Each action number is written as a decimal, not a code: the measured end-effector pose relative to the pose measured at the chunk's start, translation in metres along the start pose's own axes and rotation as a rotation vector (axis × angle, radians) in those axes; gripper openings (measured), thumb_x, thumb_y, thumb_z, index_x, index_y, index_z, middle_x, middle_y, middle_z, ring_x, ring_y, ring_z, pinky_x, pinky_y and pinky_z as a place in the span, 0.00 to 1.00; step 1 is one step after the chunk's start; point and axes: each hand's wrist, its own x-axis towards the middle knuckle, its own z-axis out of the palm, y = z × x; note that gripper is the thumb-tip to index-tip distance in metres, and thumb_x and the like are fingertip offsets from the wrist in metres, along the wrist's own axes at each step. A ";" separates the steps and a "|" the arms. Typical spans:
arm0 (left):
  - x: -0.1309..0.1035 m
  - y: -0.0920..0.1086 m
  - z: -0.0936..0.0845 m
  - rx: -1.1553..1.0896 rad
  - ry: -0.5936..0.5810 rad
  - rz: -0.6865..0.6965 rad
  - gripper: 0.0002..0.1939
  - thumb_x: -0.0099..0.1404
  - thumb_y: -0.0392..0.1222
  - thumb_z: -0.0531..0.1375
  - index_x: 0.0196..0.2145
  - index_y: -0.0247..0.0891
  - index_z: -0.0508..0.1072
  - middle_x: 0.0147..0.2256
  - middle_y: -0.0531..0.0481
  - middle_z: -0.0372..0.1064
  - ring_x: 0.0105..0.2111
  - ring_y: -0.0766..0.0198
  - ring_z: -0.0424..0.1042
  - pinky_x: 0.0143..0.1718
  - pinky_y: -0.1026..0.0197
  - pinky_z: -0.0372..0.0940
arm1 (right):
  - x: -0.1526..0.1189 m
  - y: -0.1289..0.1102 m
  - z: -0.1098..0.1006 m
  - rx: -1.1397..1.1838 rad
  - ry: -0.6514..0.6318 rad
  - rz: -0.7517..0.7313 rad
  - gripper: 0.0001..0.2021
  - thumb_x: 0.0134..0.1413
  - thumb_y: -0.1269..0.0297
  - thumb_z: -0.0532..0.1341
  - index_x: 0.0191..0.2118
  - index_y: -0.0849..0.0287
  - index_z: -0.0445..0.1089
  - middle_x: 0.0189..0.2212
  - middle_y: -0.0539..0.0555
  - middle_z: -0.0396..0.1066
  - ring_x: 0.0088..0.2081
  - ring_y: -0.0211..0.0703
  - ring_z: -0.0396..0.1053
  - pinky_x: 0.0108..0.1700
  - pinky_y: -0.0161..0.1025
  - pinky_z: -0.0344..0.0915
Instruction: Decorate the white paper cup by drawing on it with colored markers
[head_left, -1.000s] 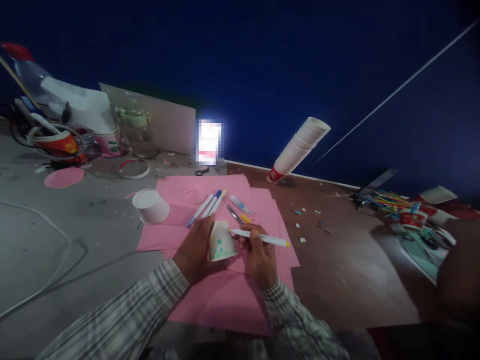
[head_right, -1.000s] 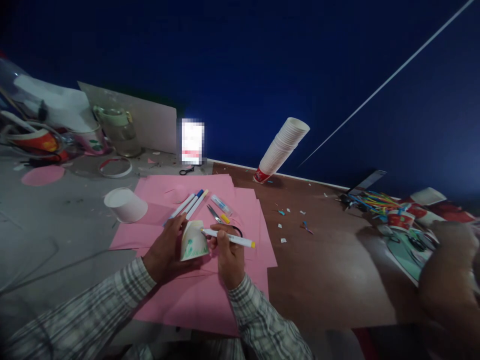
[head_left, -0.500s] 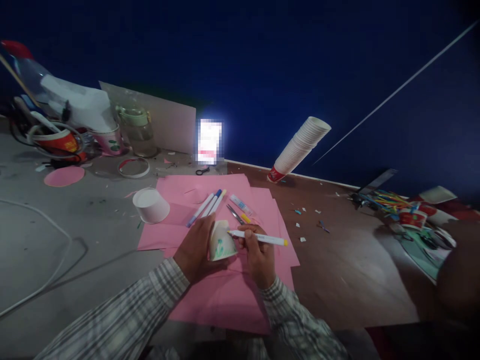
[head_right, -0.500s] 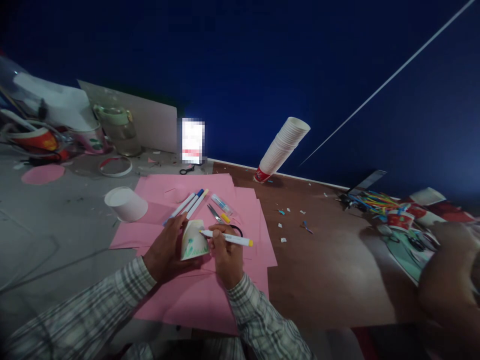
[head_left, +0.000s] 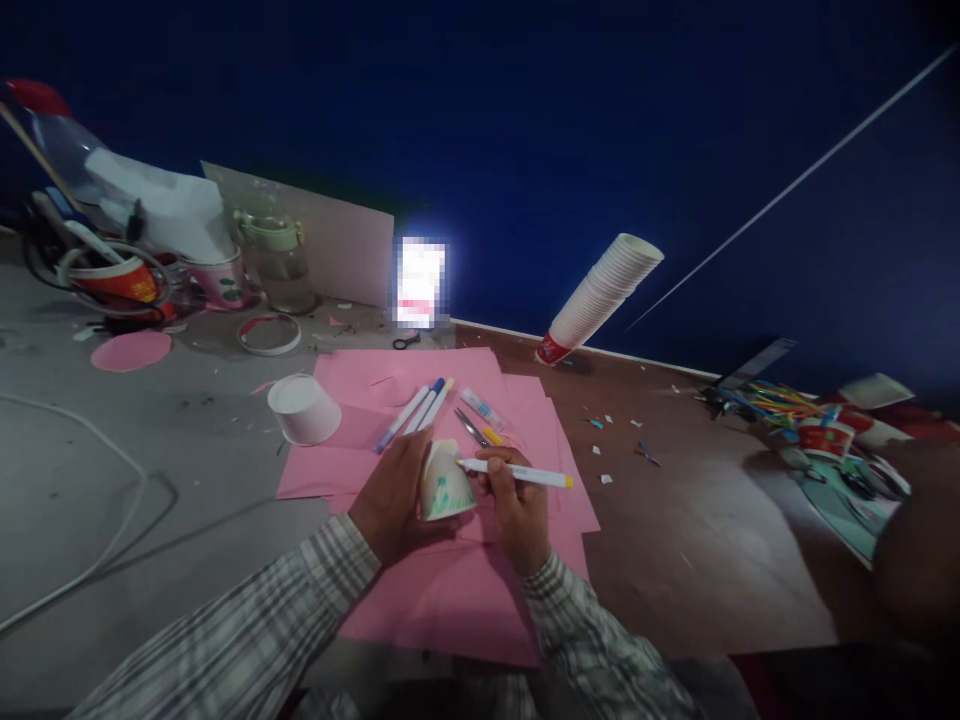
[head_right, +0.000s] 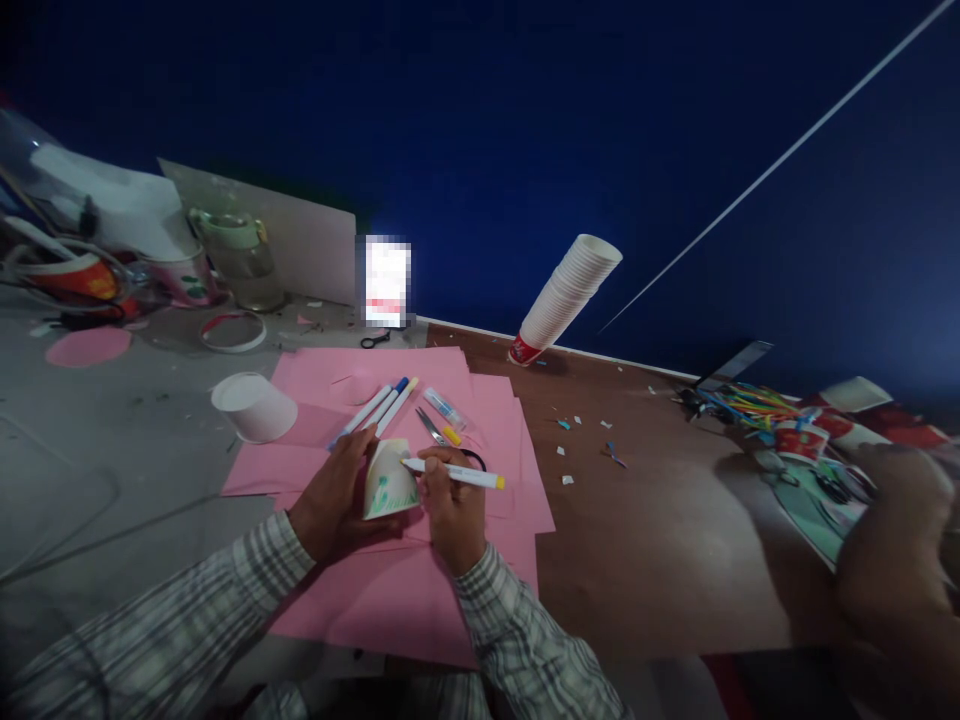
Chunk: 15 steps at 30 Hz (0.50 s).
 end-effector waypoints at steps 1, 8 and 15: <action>-0.001 -0.001 0.001 0.002 -0.001 -0.001 0.55 0.61 0.68 0.69 0.71 0.34 0.51 0.54 0.33 0.70 0.52 0.39 0.74 0.54 0.37 0.73 | 0.000 0.000 0.000 -0.013 -0.003 -0.014 0.22 0.66 0.42 0.62 0.40 0.59 0.78 0.24 0.51 0.74 0.24 0.41 0.71 0.25 0.36 0.69; -0.002 -0.001 0.002 0.009 -0.004 -0.024 0.57 0.60 0.68 0.70 0.72 0.35 0.50 0.56 0.33 0.70 0.54 0.38 0.73 0.56 0.35 0.72 | 0.000 0.002 -0.001 -0.053 0.007 -0.061 0.20 0.68 0.45 0.61 0.41 0.59 0.78 0.23 0.51 0.73 0.24 0.41 0.70 0.25 0.36 0.67; -0.003 -0.004 0.002 0.013 -0.021 0.004 0.58 0.60 0.68 0.70 0.73 0.33 0.49 0.57 0.30 0.69 0.55 0.36 0.73 0.57 0.34 0.71 | 0.001 -0.003 0.001 -0.093 0.034 -0.104 0.20 0.67 0.46 0.61 0.38 0.59 0.78 0.22 0.49 0.70 0.23 0.40 0.69 0.26 0.36 0.67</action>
